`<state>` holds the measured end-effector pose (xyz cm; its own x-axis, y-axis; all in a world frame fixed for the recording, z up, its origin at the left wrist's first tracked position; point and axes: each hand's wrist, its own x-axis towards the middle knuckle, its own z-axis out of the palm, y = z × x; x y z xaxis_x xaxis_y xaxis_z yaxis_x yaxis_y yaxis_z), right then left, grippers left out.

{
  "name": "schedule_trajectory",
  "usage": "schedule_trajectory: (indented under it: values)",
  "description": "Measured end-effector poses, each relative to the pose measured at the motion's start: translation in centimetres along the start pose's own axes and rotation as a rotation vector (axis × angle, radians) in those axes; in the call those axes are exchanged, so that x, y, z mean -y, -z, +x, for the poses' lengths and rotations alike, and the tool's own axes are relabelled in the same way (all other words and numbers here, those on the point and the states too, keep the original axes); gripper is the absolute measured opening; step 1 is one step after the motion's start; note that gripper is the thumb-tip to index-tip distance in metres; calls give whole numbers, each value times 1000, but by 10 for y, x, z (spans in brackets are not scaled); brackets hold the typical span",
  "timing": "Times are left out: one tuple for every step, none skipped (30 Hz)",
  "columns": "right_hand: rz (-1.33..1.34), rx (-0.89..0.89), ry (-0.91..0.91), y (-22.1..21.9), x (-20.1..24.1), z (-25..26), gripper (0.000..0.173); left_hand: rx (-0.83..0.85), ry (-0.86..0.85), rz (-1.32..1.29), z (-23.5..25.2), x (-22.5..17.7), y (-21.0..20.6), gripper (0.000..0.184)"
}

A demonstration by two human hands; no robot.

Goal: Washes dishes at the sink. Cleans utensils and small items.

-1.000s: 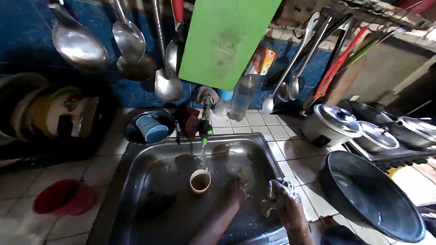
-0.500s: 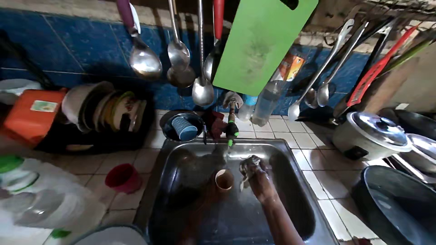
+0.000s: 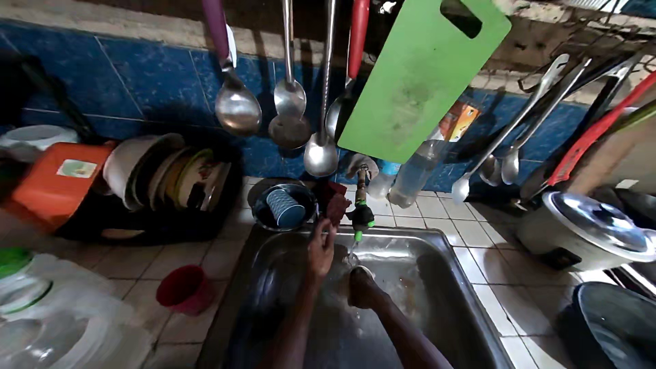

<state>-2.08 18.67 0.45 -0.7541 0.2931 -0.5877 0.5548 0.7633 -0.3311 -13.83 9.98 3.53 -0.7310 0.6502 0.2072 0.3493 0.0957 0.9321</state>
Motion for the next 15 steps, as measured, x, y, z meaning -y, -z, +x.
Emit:
schedule_trajectory:
  values:
    - [-44,-29,18,2,4,3,50,-58,-76,-67,8,-25,1,51]
    - [-87,-48,35,3,8,6,50,-50,-148,-65,13,-46,0,59]
    - [-114,-61,44,3,12,10,51,-10,-202,-1,17,-61,-3,67]
    - [-126,-79,47,3,15,13,52,45,-224,98,18,-75,-6,71]
    - [-108,-111,46,3,18,16,51,84,-223,205,18,-87,-10,70]
    - [-76,-143,36,3,22,18,50,106,-202,287,16,-97,-13,67]
    - [-38,-180,35,3,24,20,48,124,-178,349,15,-105,-15,64]
    - [-16,-213,44,3,25,23,47,154,-158,400,15,-112,-14,62]
    - [-22,-218,40,4,26,23,48,204,-144,446,15,-117,-11,61]
    - [-35,-190,24,6,25,22,50,271,-142,481,17,-121,-7,60]
    - [-17,-176,10,7,22,21,53,339,-164,491,21,-119,-2,59]
    - [48,-187,-9,7,17,18,56,389,-205,466,27,-112,5,59]
    - [165,-240,-15,5,10,15,58,400,-254,392,32,-100,11,60]
    - [303,-324,-3,0,0,11,59,381,-280,273,36,-85,16,60]
    - [412,-406,26,-6,-8,5,60,348,-267,124,35,-69,19,60]
